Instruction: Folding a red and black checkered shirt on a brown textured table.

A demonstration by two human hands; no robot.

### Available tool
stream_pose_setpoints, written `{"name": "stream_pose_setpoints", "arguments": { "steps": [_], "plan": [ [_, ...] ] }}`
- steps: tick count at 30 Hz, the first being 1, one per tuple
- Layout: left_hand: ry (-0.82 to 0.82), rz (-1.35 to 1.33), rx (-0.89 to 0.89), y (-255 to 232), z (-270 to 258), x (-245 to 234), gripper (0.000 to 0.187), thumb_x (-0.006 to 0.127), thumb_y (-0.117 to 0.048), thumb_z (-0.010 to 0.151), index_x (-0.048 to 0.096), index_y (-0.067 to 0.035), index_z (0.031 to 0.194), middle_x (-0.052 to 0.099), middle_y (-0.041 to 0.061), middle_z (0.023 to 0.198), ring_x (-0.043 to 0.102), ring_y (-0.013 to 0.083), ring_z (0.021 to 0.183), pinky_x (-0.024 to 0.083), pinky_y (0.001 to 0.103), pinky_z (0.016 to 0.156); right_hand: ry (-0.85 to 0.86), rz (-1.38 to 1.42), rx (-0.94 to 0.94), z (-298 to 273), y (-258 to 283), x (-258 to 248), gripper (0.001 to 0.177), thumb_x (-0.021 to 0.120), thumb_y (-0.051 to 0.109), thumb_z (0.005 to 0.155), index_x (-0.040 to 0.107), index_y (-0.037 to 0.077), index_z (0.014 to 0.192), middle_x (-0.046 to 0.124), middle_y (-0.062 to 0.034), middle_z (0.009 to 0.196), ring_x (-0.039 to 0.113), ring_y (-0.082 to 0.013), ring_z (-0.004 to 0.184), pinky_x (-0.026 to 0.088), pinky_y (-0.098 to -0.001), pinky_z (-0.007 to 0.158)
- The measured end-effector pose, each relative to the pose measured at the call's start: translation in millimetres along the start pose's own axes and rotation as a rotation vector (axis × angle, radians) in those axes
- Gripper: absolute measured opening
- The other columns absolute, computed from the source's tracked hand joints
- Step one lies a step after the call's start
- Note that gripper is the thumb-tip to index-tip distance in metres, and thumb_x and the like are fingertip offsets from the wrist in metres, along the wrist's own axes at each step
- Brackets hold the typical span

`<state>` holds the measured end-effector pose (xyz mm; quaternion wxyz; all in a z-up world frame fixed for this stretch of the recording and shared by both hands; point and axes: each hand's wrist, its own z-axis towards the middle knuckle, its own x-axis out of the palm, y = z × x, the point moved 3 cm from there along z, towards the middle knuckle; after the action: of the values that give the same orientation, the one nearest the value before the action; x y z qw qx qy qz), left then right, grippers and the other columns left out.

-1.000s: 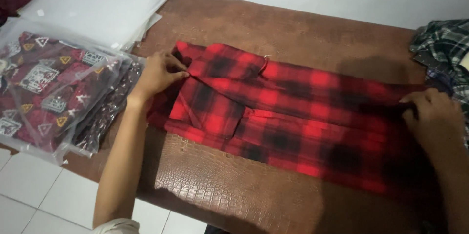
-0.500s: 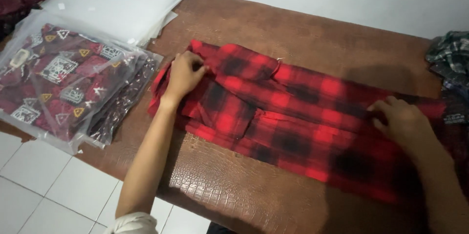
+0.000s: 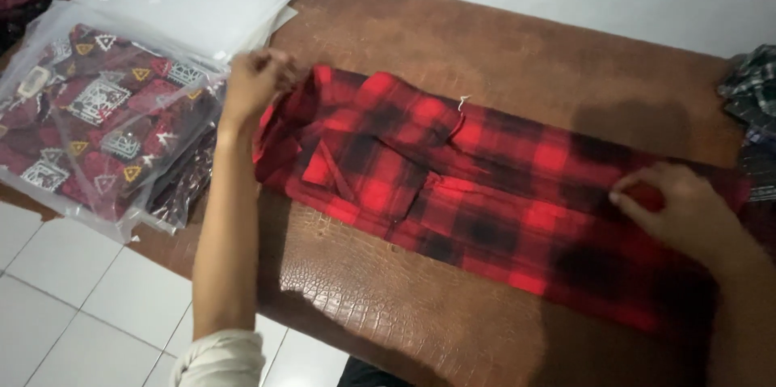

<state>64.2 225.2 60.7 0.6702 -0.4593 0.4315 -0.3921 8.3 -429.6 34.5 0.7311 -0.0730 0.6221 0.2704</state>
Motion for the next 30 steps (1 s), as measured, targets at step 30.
{"name": "stream_pose_setpoints", "arguments": {
  "steps": [30],
  "plan": [
    [0.048, 1.116, 0.245, -31, -63, 144, 0.049, 0.072, -0.05, 0.09, 0.071, -0.007, 0.112, 0.066, 0.019, 0.112, 0.064, 0.0391, 0.106, 0.053, 0.052, 0.088, -0.165, 0.575, -0.045, 136, 186, 100, 0.018, 0.08, 0.024, 0.09, 0.076, 0.008, 0.096, 0.074, -0.012, 0.086, 0.069, -0.0328, 0.08, 0.055, -0.0428, 0.072]
  ]
}}
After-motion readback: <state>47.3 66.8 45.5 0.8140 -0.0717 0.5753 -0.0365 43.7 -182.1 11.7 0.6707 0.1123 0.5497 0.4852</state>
